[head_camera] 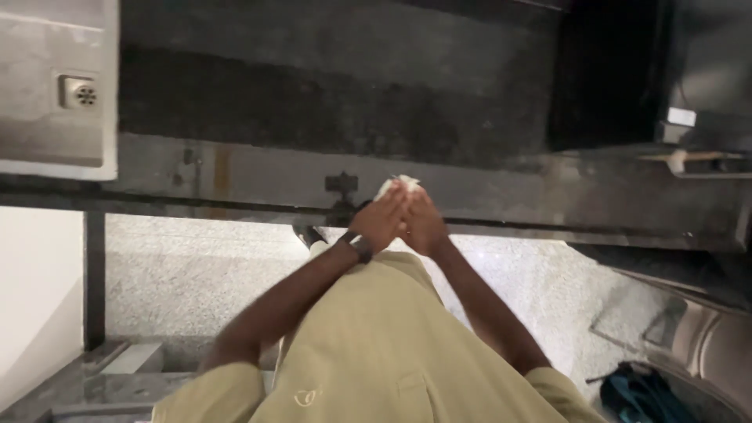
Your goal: Tidying up a kitchenette by putting dishes, bowls, and cutlery into drawers and wiping down the countertop with a cloth.
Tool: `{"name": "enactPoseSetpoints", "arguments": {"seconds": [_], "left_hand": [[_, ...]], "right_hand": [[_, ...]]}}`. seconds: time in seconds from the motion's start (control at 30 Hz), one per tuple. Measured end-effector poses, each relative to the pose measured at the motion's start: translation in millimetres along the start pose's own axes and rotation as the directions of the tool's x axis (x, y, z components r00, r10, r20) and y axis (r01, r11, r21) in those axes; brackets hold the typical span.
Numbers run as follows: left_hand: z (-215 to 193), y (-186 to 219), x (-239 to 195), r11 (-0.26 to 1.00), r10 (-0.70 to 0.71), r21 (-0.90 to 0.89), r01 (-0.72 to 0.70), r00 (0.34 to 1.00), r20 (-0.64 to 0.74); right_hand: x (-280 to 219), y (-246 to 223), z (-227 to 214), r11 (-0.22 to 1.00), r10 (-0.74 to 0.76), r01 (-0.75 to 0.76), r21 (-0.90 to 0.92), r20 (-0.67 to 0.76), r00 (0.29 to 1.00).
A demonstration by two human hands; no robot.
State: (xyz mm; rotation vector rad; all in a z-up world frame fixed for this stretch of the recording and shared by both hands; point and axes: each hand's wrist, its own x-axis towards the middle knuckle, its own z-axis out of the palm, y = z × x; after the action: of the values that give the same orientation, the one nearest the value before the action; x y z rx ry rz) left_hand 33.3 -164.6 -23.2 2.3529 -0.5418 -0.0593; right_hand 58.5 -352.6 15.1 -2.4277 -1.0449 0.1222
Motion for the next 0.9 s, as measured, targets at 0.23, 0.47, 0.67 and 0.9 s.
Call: {"name": "enactPoseSetpoints", "arguments": {"seconds": [0.23, 0.47, 0.67, 0.9], "left_hand": [[47, 54, 40, 0.972, 0.222, 0.047, -0.229, 0.968, 0.117], [69, 27, 21, 0.998, -0.067, 0.016, 0.067, 0.998, 0.004], [10, -20, -30, 0.952, 0.135, 0.288, -0.106, 0.987, -0.083], [-114, -134, -143, 0.975, 0.070, 0.218, -0.052, 0.995, -0.076]], "right_hand": [[-70, -5, -65, 0.954, 0.202, -0.209, -0.215, -0.054, 0.978], [-42, 0, -57, 0.987, 0.092, -0.096, -0.126, -0.038, 0.995], [10, -55, -13, 0.996, 0.014, -0.017, -0.085, -0.030, 0.999], [106, -168, 117, 0.995, 0.097, -0.091, 0.044, -0.173, 0.980]]}}
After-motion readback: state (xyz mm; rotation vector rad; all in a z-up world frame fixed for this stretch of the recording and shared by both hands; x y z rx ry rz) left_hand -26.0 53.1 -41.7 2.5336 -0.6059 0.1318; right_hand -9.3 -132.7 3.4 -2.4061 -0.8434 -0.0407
